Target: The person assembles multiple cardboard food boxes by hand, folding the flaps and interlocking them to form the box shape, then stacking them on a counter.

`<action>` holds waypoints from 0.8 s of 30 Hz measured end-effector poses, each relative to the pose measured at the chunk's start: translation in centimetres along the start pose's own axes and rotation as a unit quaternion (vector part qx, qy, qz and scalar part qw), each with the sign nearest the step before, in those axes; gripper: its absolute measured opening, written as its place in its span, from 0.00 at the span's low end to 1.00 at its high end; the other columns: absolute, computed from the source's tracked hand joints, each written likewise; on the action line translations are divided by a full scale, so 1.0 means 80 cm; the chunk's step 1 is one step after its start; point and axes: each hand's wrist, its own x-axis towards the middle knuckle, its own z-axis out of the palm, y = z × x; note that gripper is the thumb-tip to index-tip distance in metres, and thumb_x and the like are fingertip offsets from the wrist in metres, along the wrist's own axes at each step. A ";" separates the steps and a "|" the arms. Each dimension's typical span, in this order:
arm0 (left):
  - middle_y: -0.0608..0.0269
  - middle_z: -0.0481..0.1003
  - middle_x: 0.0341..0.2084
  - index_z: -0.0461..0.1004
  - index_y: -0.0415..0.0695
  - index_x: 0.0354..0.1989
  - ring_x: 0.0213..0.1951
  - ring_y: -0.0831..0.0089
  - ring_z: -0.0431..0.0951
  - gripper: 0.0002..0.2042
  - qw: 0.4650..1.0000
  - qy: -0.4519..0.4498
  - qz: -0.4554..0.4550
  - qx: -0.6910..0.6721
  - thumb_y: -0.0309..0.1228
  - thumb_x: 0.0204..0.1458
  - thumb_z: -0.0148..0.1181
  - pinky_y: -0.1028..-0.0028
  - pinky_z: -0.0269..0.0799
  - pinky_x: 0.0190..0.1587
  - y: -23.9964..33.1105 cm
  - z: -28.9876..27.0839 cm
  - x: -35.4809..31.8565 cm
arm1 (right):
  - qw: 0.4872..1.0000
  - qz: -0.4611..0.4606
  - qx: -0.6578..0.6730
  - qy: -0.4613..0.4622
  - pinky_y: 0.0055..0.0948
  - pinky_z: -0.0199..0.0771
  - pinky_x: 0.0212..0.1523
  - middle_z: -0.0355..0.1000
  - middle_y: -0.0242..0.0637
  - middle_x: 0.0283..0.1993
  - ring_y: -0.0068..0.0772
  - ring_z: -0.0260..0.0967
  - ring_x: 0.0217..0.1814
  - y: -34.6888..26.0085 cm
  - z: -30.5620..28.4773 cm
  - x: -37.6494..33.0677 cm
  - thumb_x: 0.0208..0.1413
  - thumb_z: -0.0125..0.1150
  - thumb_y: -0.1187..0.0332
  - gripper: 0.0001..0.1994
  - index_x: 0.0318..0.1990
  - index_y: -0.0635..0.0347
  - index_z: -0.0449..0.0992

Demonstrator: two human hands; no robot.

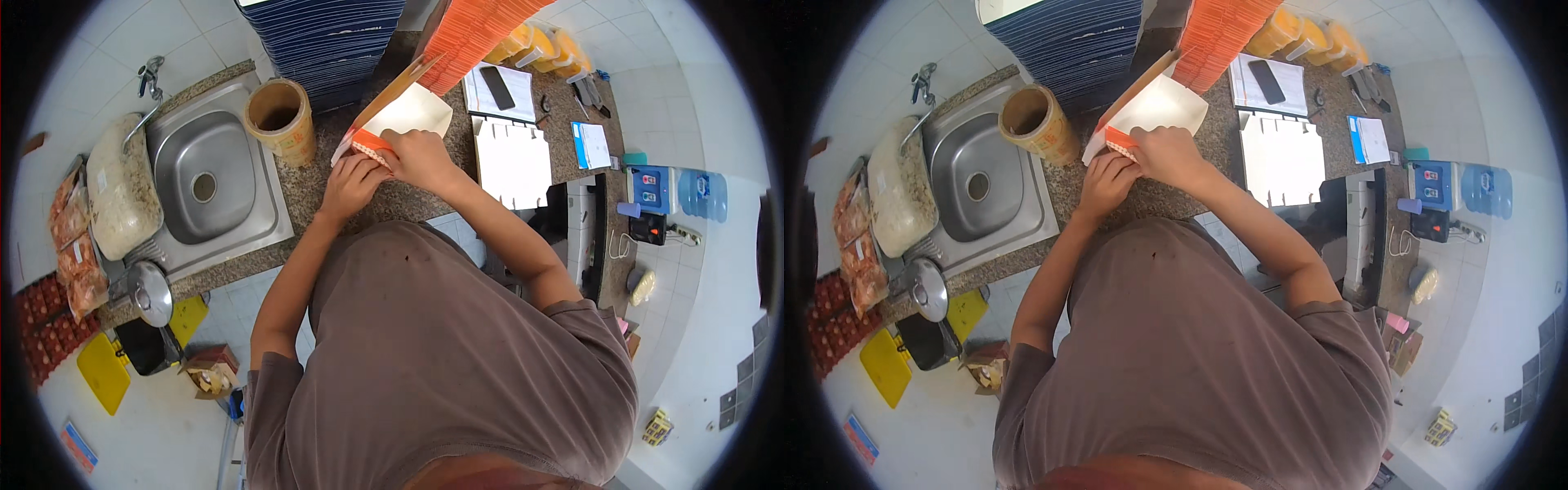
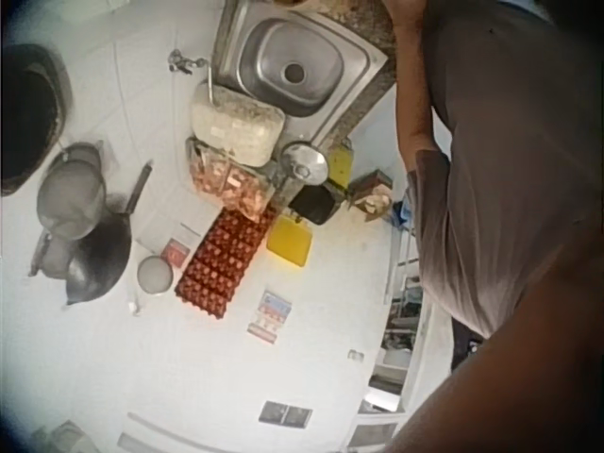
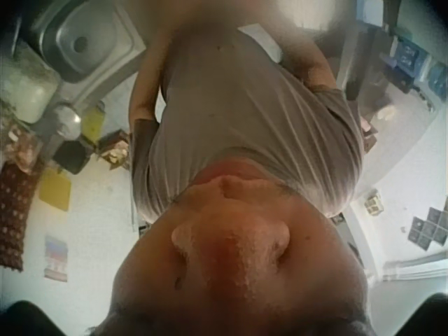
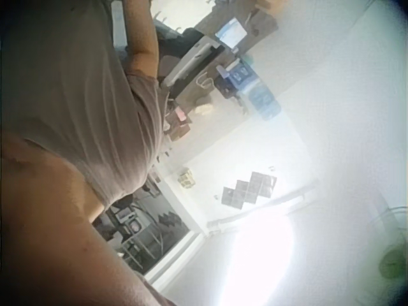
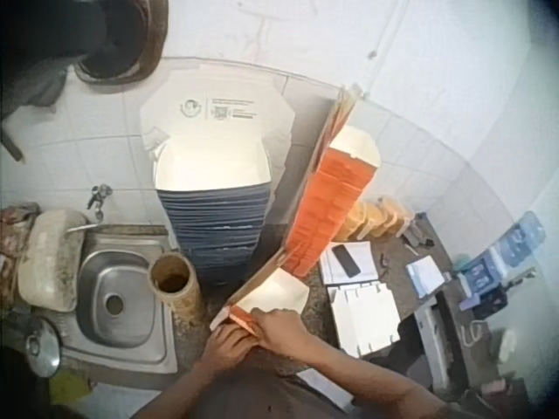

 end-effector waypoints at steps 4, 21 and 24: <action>0.67 0.79 0.41 0.82 0.49 0.38 0.50 0.65 0.79 0.08 1.000 0.000 0.017 0.010 0.31 0.50 0.71 0.63 0.75 0.51 -0.007 0.009 -0.014 | 0.998 0.024 -0.021 -0.045 0.48 0.82 0.34 0.82 0.45 0.30 0.51 0.83 0.34 -0.035 -0.009 0.033 0.57 0.68 0.58 0.14 0.45 0.56 0.79; 0.61 0.74 0.42 0.85 0.52 0.42 0.47 0.54 0.75 0.08 0.999 -0.013 -0.025 -0.045 0.31 0.53 0.72 0.59 0.74 0.50 0.010 0.006 -0.005 | 0.991 -0.036 -0.032 -0.127 0.46 0.83 0.37 0.83 0.46 0.32 0.50 0.84 0.36 -0.021 -0.010 0.042 0.54 0.67 0.62 0.10 0.40 0.56 0.84; 0.60 0.74 0.43 0.85 0.52 0.42 0.47 0.54 0.74 0.08 0.998 0.002 -0.053 -0.034 0.31 0.54 0.71 0.58 0.74 0.51 0.011 0.007 -0.003 | 0.992 -0.042 -0.034 -0.116 0.46 0.83 0.36 0.82 0.47 0.31 0.50 0.84 0.34 -0.015 -0.006 0.041 0.53 0.68 0.62 0.10 0.38 0.56 0.84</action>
